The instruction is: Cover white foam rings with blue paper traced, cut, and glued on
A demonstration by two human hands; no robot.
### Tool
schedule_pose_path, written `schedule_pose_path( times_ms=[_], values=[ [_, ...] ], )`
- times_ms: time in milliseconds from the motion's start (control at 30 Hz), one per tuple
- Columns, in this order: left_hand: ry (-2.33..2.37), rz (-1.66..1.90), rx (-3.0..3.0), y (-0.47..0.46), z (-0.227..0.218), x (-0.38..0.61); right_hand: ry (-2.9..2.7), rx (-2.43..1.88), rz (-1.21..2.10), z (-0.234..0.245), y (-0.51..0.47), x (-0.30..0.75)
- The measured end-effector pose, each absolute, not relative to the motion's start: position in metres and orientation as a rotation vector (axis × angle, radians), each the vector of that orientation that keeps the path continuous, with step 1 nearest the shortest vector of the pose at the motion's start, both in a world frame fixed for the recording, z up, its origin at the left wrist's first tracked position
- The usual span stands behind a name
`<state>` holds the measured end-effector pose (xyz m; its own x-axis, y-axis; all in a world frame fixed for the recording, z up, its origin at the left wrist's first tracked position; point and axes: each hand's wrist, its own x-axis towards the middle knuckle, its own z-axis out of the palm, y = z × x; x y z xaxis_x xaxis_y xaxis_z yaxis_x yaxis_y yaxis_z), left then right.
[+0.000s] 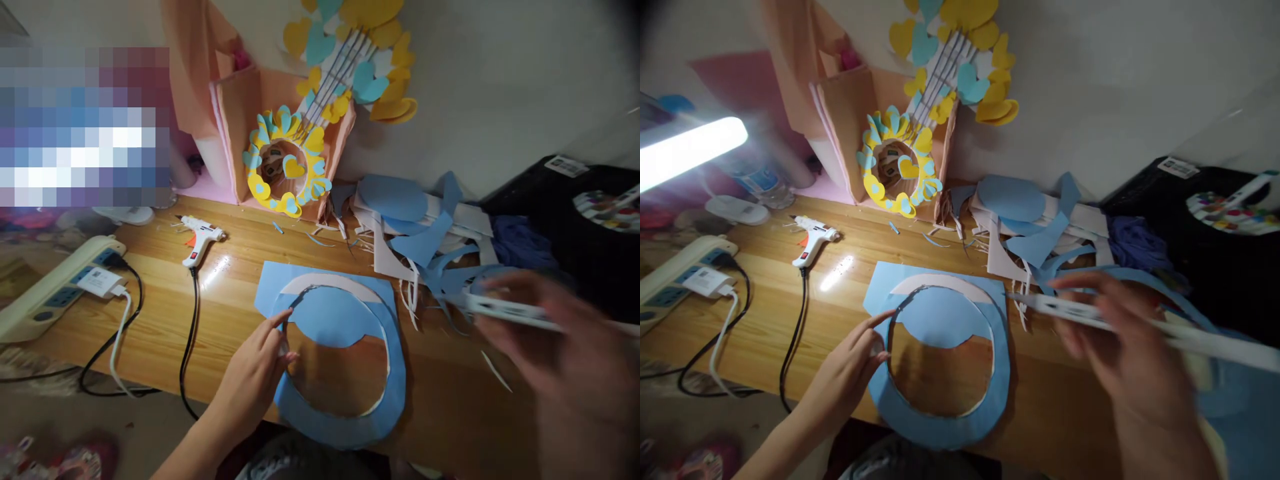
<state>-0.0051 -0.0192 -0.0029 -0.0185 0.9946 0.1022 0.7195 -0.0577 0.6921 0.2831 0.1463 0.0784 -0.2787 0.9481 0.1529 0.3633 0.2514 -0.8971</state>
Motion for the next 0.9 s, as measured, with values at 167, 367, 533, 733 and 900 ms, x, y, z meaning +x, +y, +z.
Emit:
schedule_pose_path(
  times_ms=[167,367,533,733,900],
  values=[
    [1.785,0.789,2.063,0.001,-0.044,0.002,-1.796,-0.943,1.511,0.035,0.171,0.184],
    [1.862,0.787,2.103,0.001,-0.063,0.003,-1.953,-0.834,1.546,-0.027,0.177,0.099],
    [1.863,0.781,2.108,0.001,-0.064,0.004,-1.996,-0.837,1.528,-0.058,0.175,0.082],
    [1.846,0.796,2.085,0.002,-0.063,0.002,-2.064,-0.838,1.5,-0.061,0.173,0.081],
    [1.845,0.78,2.076,0.001,-0.064,0.002,-2.121,-0.826,1.517,-0.06,0.178,0.079]
  ],
)
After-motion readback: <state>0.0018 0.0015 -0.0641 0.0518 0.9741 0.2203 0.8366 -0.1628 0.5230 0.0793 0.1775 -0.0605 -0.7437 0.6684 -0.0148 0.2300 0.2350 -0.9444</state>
